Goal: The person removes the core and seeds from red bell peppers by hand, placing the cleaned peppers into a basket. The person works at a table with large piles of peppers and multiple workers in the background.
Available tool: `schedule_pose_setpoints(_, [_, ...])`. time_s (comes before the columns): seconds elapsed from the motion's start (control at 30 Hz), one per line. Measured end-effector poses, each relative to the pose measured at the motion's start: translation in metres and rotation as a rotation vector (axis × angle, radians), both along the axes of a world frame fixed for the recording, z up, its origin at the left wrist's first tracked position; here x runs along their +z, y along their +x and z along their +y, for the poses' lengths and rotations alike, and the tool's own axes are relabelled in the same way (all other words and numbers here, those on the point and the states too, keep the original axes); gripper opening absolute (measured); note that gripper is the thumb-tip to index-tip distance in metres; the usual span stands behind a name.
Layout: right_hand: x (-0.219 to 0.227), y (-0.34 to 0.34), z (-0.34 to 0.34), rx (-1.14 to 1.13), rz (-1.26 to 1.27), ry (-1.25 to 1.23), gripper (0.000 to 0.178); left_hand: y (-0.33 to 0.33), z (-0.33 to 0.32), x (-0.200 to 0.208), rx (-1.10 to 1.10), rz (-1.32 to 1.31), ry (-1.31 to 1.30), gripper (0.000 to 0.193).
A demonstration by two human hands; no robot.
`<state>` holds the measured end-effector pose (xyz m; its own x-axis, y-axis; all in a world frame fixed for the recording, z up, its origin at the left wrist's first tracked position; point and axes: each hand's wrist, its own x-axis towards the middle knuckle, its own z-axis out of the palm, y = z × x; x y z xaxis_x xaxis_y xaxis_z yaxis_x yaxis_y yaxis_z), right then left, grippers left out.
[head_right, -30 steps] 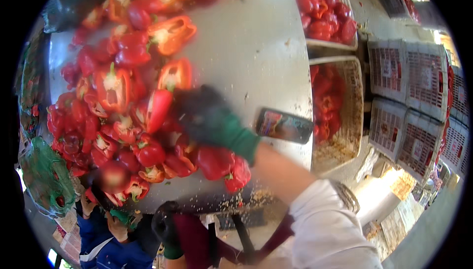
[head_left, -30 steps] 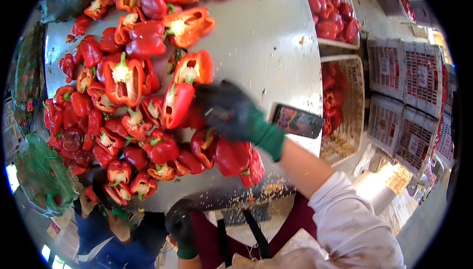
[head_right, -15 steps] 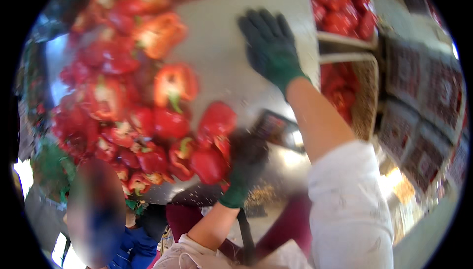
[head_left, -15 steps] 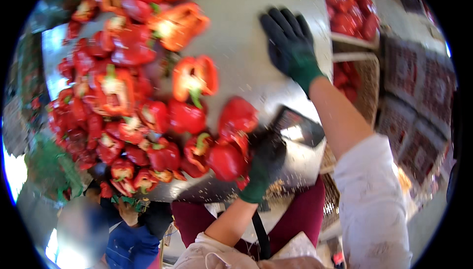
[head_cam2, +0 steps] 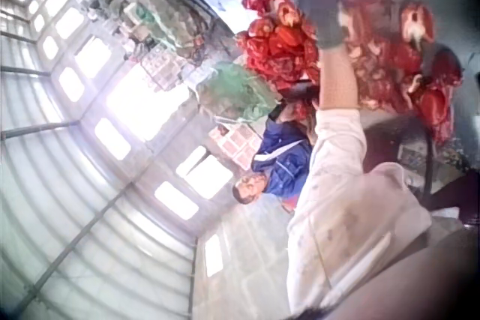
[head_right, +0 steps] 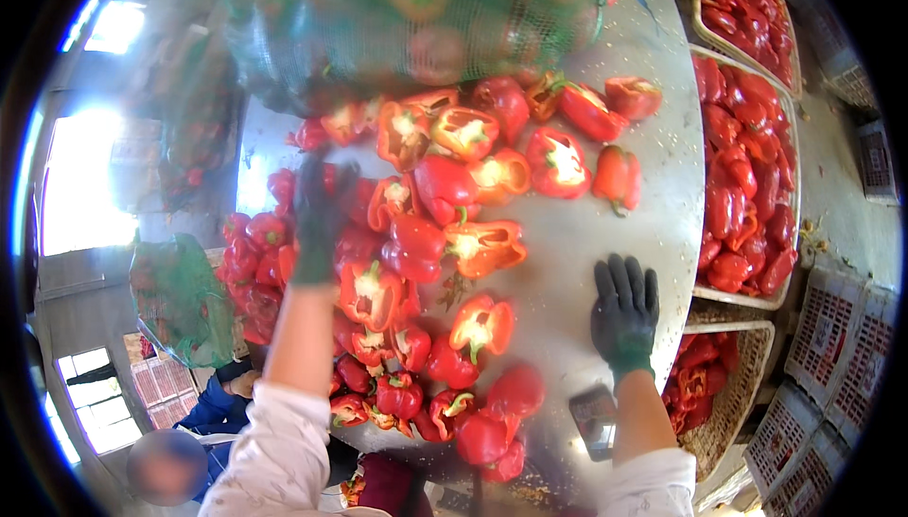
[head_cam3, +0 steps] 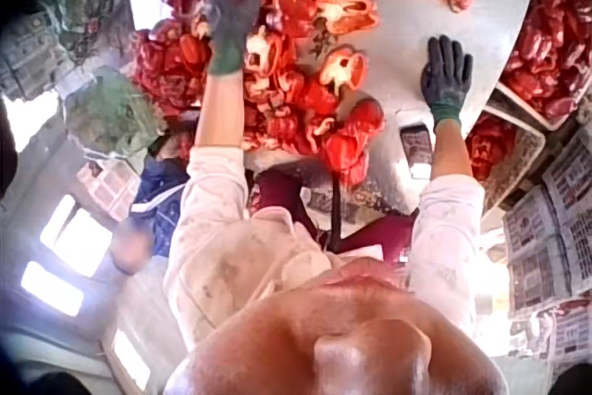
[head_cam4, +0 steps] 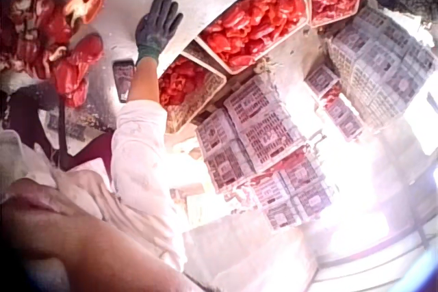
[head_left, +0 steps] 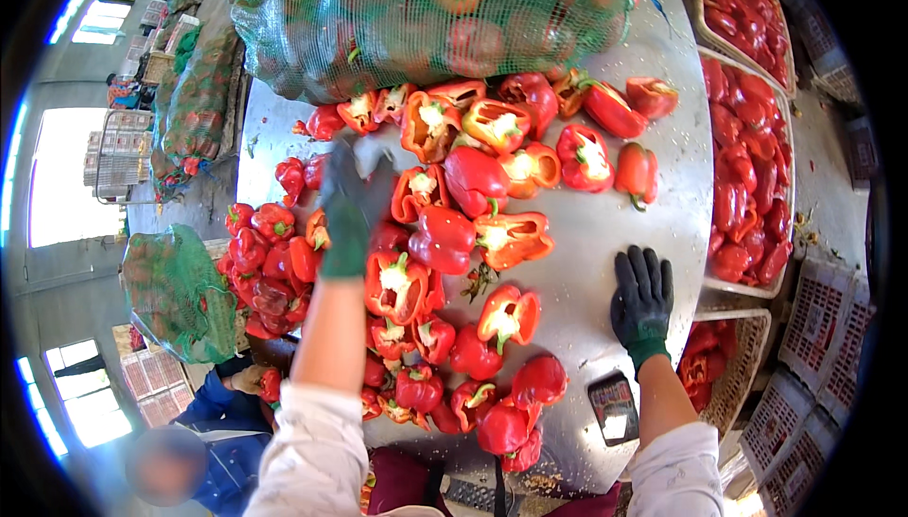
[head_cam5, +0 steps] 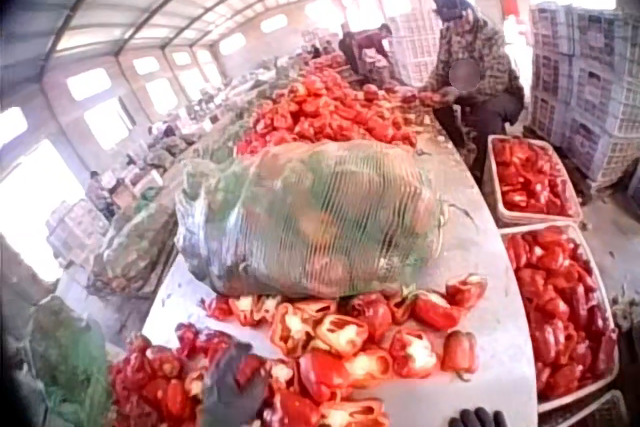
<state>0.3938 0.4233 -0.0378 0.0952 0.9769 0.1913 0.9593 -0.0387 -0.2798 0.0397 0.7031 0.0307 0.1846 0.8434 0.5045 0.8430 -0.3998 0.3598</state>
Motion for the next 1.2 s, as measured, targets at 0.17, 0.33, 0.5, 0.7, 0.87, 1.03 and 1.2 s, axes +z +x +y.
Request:
schedule_pose_setpoints(0.17, [0.006,-0.001,0.012,0.050,-0.008,-0.009,0.049,-0.081,0.156,-0.033,0.322,0.142,-0.590,0.097])
schedule_pose_setpoints(0.33, [0.002,-0.001,0.015,0.048,-0.097,-0.012,0.046,-0.060,0.181,-0.095,0.489,0.295,-0.638,0.111])
schedule_pose_setpoints(0.5, [0.003,-0.004,0.018,0.061,-0.149,-0.068,0.043,-0.029,0.151,-0.073,0.184,0.017,-0.642,0.066])
schedule_pose_setpoints(0.7, [-0.008,-0.005,0.007,0.042,-0.176,-0.124,0.044,-0.038,-0.005,-0.035,-0.281,0.136,-0.714,0.064])
schedule_pose_setpoints(0.87, [-0.010,-0.003,0.007,0.092,-0.155,-0.149,0.049,-0.131,0.109,-0.018,-0.059,-0.063,-0.856,0.047])
schedule_pose_setpoints(1.03, [-0.011,-0.001,0.013,0.128,-0.201,-0.140,0.049,-0.149,0.201,-0.072,0.270,0.311,-0.421,0.066])
schedule_pose_setpoints(1.2, [-0.015,-0.003,0.012,0.086,-0.233,-0.160,0.051,-0.151,0.164,-0.074,0.081,0.081,-0.623,0.060])
